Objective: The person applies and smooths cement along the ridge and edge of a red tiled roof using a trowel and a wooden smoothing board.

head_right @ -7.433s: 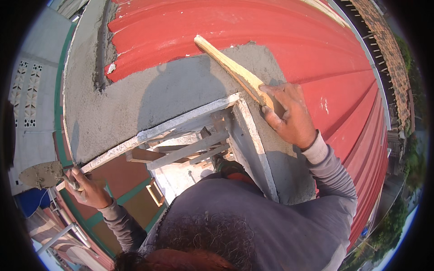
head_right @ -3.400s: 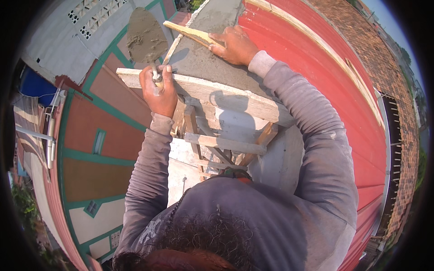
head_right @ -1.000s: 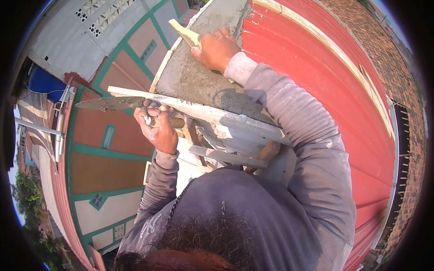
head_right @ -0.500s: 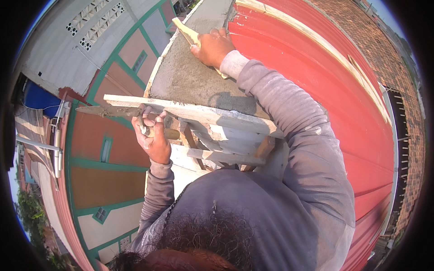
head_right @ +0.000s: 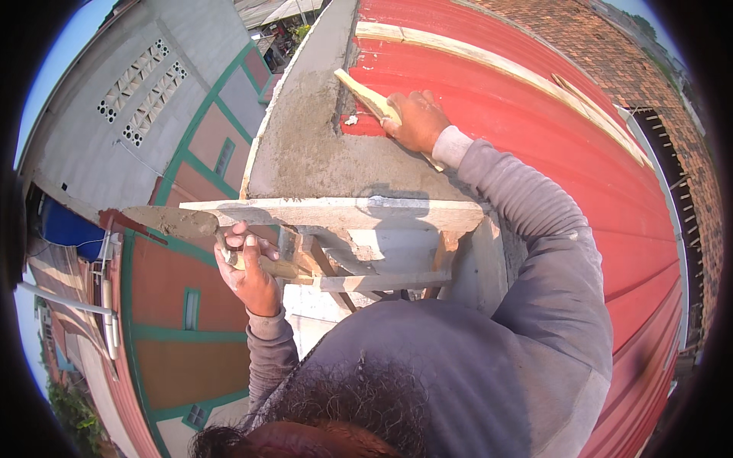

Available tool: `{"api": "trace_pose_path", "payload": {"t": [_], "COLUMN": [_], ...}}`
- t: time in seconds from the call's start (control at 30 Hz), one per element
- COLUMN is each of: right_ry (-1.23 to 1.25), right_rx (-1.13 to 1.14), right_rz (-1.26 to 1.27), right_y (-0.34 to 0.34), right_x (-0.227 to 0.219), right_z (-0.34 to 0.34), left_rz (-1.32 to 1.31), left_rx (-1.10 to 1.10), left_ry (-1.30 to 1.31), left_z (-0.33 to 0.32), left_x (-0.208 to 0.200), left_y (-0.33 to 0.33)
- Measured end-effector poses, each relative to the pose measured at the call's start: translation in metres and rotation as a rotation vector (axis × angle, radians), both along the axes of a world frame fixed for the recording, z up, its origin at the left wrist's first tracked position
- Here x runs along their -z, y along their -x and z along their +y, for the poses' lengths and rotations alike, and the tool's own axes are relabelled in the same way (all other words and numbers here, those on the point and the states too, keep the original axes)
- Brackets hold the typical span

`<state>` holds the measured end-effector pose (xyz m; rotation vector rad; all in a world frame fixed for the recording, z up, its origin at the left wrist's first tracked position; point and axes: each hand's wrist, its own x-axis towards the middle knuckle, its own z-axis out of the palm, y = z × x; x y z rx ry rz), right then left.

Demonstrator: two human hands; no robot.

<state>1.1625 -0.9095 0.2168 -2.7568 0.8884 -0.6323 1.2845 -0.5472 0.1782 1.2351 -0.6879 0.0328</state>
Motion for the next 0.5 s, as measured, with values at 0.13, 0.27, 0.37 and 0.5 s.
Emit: {"api": "trace_pose_path", "payload": {"t": [0.13,0.27,0.37,0.5], "right_ry": [-0.113,-0.014,0.051,0.126], "right_rx": [0.109,0.057,0.139,0.03], "right_rz": [-0.18,-0.307,-0.352,-0.242], "right_y": [0.114,0.205,0.235,0.25], "right_x": [-0.011,-0.007,-0.012,0.02], "right_z": [-0.002,0.031,0.065,0.082], "left_rz": [0.014,-0.015,-0.009,0.044], "left_rx": [0.044,0.101,0.089,0.106], "left_ry": [0.023,0.048,0.076,0.084], "left_z": [0.01,0.023,0.018,0.001], "left_x": [-0.005,-0.004,-0.005,-0.012], "left_y": [0.003,-0.011,-0.008,0.0]}}
